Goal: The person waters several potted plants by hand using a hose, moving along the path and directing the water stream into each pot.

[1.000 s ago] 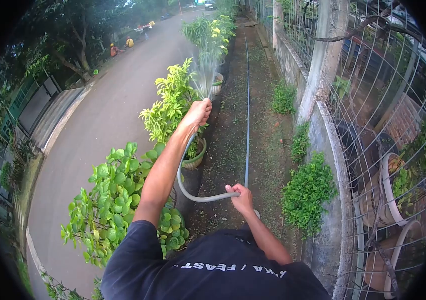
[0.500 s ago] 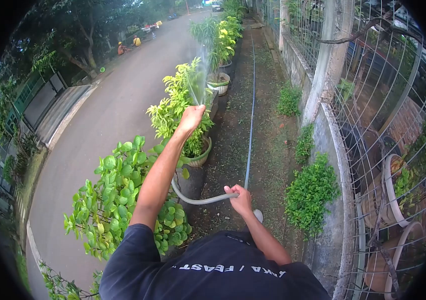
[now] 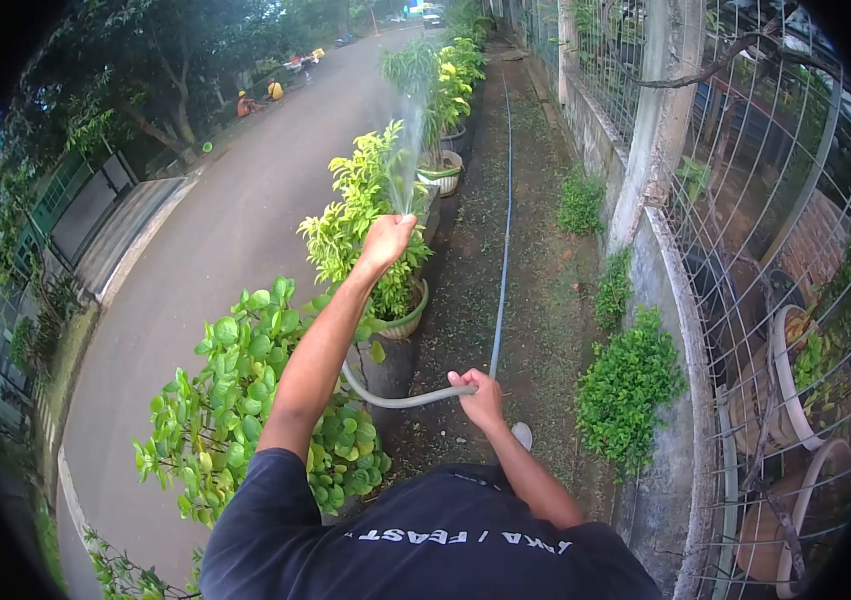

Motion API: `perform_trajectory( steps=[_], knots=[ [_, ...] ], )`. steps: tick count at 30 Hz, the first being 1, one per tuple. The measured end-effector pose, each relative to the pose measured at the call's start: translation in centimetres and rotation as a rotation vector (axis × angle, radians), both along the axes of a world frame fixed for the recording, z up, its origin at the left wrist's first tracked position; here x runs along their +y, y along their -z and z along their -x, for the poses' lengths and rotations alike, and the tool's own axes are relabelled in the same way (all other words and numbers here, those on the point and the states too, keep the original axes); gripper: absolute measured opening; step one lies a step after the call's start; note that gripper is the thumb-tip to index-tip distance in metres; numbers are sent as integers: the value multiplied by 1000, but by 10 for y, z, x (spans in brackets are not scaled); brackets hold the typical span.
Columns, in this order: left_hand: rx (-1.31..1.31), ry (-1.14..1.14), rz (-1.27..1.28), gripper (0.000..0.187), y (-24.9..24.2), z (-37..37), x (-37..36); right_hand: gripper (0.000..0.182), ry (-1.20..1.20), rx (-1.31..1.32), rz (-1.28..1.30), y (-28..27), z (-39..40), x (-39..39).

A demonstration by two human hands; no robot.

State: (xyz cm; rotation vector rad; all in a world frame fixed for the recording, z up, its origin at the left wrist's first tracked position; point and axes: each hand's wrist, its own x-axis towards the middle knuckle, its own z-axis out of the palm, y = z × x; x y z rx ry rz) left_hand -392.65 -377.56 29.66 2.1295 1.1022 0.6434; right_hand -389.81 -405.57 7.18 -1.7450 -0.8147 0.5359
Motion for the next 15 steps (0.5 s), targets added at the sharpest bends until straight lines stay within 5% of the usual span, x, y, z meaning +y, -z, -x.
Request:
perform_trajectory(
  steps=[15],
  knots=[
    [-3, 5, -13, 48, 7, 11, 1, 46, 13, -5, 2, 9, 2, 6]
  ],
)
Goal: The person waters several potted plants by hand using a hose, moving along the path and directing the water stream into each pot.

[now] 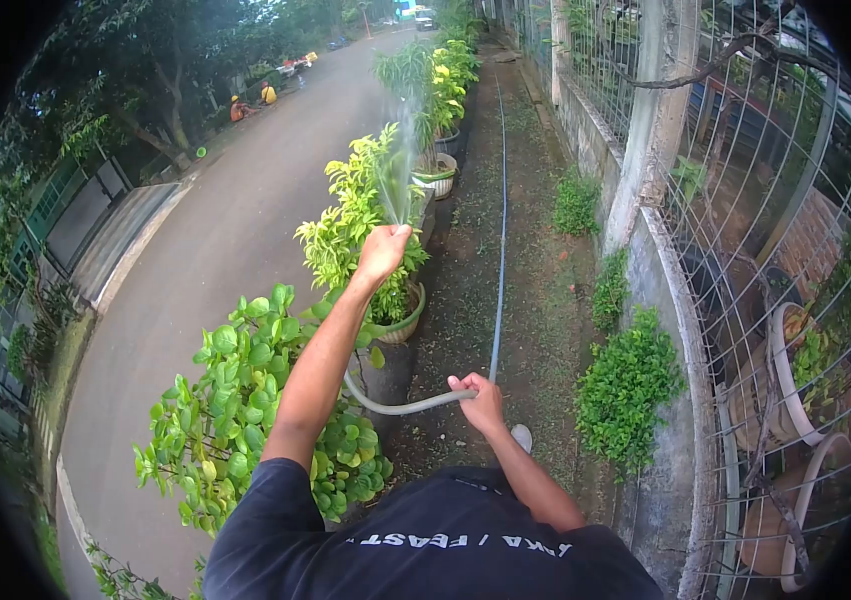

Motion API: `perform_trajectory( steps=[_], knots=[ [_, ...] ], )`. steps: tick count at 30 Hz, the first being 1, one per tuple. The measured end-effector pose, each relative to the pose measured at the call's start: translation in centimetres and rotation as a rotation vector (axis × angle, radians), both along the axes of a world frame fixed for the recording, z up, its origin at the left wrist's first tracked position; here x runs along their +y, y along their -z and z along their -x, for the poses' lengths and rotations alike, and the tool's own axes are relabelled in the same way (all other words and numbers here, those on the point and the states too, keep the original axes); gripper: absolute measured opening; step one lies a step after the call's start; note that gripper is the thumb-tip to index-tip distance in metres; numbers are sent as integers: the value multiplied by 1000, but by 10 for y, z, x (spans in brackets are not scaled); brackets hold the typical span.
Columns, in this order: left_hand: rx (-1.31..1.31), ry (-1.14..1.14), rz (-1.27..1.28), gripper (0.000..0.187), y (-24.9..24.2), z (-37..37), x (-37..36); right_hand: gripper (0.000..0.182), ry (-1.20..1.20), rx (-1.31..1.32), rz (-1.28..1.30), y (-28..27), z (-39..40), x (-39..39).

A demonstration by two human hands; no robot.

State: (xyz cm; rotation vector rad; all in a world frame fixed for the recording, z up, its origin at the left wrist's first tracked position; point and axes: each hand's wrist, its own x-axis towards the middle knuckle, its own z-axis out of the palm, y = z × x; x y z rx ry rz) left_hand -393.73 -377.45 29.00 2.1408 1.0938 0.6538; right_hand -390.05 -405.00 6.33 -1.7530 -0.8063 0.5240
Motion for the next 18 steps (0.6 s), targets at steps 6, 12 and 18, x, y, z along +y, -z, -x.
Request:
perform_trajectory(
  steps=[6, 12, 18],
  knots=[
    [2, -22, 11, 48, -1, 2, 5, 46, 2, -12, 8, 3, 1, 2],
    [14, -50, -1, 48, 1, 5, 7, 44, -3, 14, 18, -7, 10, -2],
    [64, -93, -16, 50, -1, 1, 26, 44, 2, -14, 9, -2, 12, -3]
  ],
)
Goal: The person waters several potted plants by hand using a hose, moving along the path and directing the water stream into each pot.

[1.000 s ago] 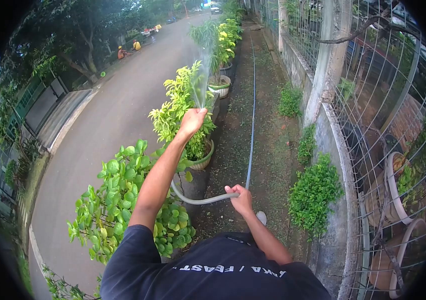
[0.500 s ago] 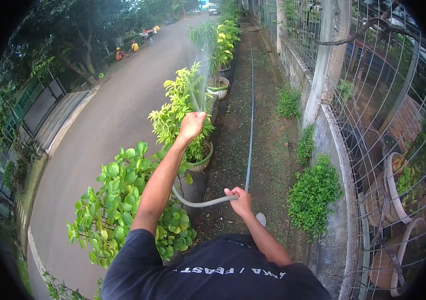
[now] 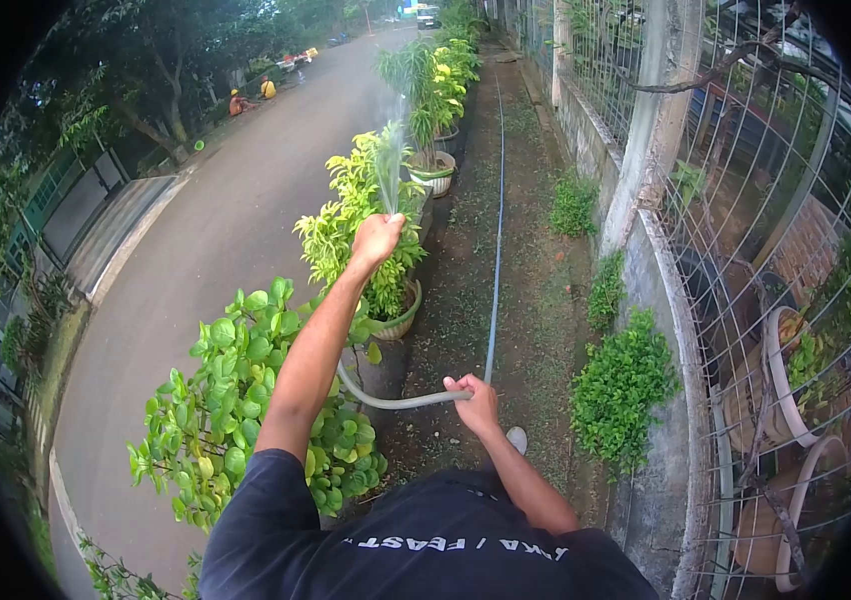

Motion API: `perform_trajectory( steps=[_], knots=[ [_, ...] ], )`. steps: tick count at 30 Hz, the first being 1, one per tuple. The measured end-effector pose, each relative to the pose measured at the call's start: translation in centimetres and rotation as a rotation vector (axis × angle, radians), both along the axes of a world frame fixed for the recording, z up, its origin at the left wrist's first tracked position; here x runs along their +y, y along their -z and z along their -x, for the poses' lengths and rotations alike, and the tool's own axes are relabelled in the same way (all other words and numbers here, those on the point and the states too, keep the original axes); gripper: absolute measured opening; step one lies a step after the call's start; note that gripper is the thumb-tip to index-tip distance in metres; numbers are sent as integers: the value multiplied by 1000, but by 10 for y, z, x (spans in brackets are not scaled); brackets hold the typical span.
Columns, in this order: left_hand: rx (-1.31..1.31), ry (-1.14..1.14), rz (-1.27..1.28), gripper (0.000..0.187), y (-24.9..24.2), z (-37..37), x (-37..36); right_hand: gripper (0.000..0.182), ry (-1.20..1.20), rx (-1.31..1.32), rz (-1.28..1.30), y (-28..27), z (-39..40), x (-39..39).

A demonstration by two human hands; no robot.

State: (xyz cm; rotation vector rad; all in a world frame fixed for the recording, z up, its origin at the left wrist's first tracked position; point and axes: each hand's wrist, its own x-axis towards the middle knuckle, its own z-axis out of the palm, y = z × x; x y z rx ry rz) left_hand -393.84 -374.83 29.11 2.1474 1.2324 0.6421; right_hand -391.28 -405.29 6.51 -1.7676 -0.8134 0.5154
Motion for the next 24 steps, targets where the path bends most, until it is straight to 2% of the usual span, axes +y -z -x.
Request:
perform_trajectory(
  steps=[13, 24],
  knots=[
    [110, -60, -47, 60, -37, -33, 22, 46, -9, 31, 9, -23, -10, 1],
    [111, -56, -84, 60, -53, -73, -12, 46, 2, 32, -42, -26, -46, -9]
  ],
)
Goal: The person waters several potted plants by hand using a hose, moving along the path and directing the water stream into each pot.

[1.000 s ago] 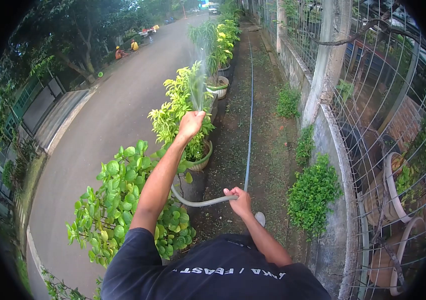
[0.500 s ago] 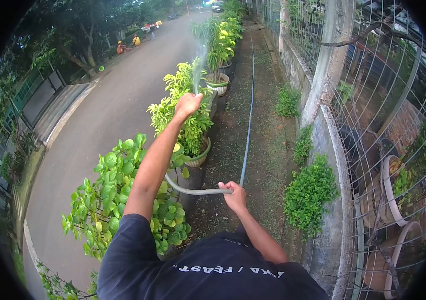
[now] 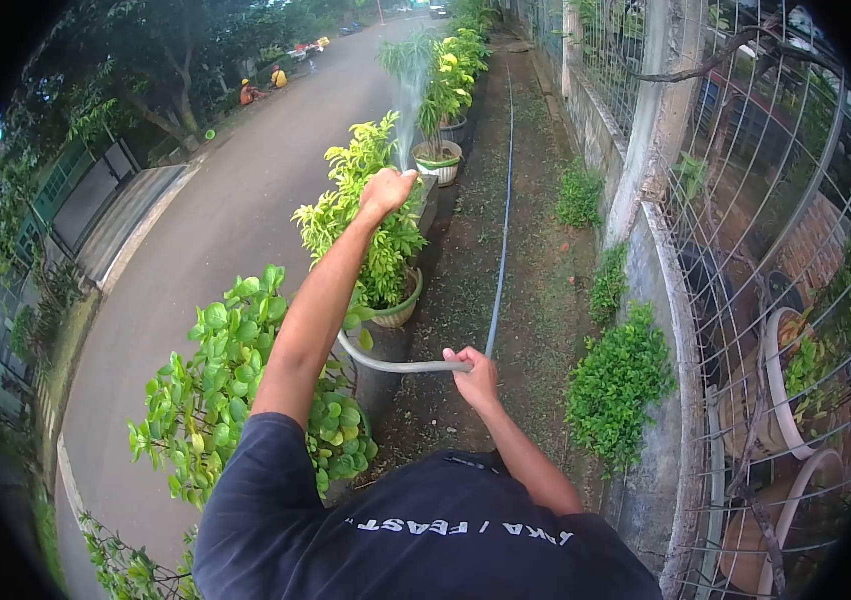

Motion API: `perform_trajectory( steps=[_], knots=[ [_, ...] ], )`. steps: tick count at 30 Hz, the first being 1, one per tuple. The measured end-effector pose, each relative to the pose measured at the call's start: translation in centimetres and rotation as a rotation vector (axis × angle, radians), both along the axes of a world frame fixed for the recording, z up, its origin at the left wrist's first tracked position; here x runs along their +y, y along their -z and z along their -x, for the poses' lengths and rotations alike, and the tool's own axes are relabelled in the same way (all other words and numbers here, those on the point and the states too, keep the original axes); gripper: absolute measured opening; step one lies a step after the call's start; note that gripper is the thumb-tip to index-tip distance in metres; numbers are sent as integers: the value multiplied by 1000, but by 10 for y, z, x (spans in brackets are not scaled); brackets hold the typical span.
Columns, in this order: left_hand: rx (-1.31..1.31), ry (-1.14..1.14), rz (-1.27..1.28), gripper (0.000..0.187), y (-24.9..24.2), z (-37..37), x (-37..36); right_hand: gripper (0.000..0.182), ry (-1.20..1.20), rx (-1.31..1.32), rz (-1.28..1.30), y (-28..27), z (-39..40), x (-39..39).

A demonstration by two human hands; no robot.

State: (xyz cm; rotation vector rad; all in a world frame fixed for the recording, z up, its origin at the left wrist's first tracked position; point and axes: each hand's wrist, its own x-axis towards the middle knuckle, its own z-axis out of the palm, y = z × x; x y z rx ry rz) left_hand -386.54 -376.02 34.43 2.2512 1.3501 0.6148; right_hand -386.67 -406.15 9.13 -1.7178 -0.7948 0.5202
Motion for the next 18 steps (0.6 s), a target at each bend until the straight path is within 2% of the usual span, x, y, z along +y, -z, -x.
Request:
perform_trajectory(
  steps=[7, 9, 14, 18],
  knots=[
    [-11, -13, -51, 56, -12, -22, -5, 49, -26, -3, 25, -9, -26, 7],
    [4, 17, 17, 60, -21, -25, -6, 49, -24, 0, 1, -10, -30, 10],
    [14, 15, 3, 62, -23, -36, 0, 49, -23, 12, -19, -14, -38, 17],
    [16, 19, 2, 62, -23, -45, 6, 43, -13, 16, -20, -20, -42, 18]
  ],
)
